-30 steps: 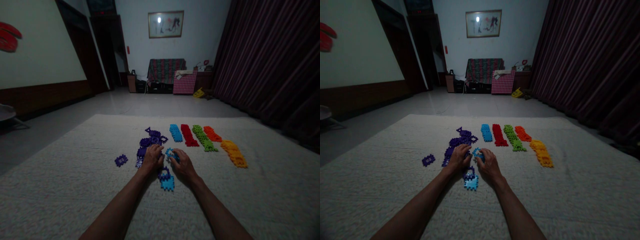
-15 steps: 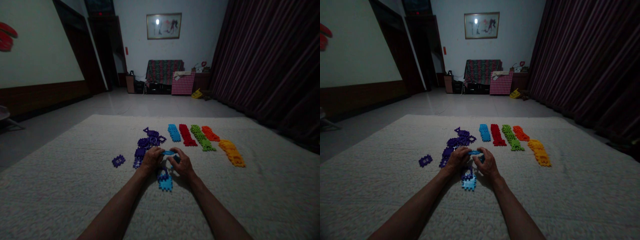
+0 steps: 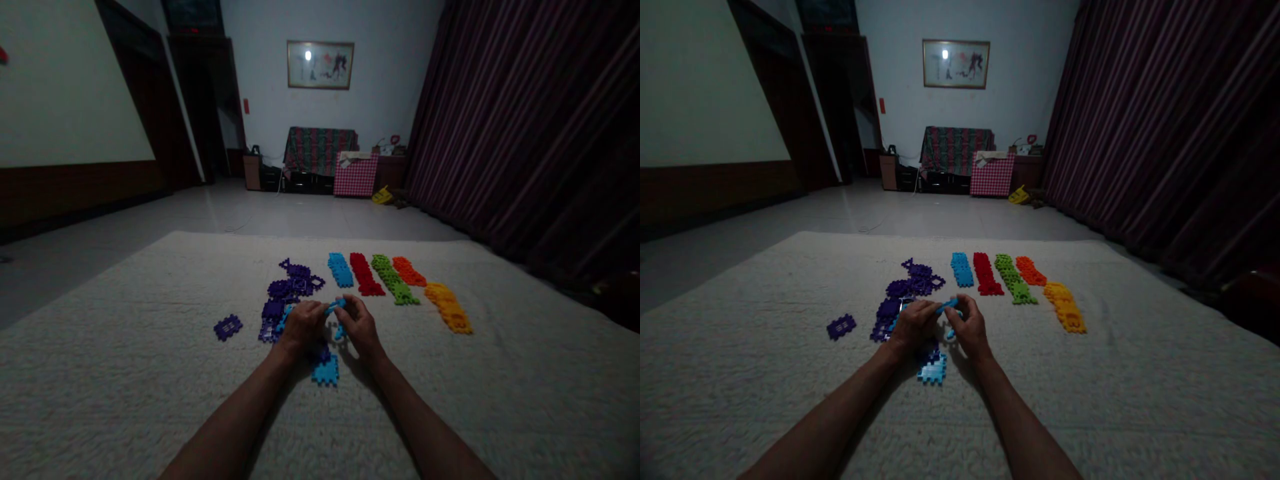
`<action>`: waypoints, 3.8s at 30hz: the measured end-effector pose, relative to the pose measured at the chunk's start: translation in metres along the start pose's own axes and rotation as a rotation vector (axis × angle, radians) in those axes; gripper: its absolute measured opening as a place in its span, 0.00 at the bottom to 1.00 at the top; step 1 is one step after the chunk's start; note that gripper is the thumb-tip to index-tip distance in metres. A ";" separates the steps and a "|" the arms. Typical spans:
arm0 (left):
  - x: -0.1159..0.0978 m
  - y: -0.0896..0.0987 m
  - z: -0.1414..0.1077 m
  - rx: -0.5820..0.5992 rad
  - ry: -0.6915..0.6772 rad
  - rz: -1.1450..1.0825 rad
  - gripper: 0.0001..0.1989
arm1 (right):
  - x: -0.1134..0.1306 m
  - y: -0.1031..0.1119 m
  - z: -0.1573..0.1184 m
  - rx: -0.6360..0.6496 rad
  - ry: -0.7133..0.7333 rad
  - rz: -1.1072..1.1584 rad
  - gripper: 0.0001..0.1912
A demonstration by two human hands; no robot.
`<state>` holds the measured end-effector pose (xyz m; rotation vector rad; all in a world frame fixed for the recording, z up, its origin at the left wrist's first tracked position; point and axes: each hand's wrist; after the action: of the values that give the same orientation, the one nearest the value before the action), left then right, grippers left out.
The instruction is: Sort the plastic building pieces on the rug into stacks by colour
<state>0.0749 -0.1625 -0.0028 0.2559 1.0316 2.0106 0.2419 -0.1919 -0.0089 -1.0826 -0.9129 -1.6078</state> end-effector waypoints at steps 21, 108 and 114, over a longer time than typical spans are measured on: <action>0.021 -0.003 -0.002 -0.185 0.073 -0.013 0.19 | -0.026 0.000 0.101 -0.209 0.281 -1.031 0.22; -0.005 0.024 0.008 0.310 0.096 -0.387 0.10 | 0.019 0.023 -0.030 0.083 -0.015 -0.131 0.16; -0.018 0.016 0.011 0.358 0.077 -0.108 0.08 | 0.014 0.015 -0.033 -0.091 0.091 -0.352 0.23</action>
<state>0.0823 -0.1742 0.0192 0.3061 1.4239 1.7430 0.2466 -0.2302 -0.0053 -0.9369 -1.0182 -1.9877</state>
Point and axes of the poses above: each hand's wrist, its own z-axis towards the middle knuckle, its own y-axis out of the back of the hand, x = y × z, and after that the axes turned 2 degrees about -y, right-handed
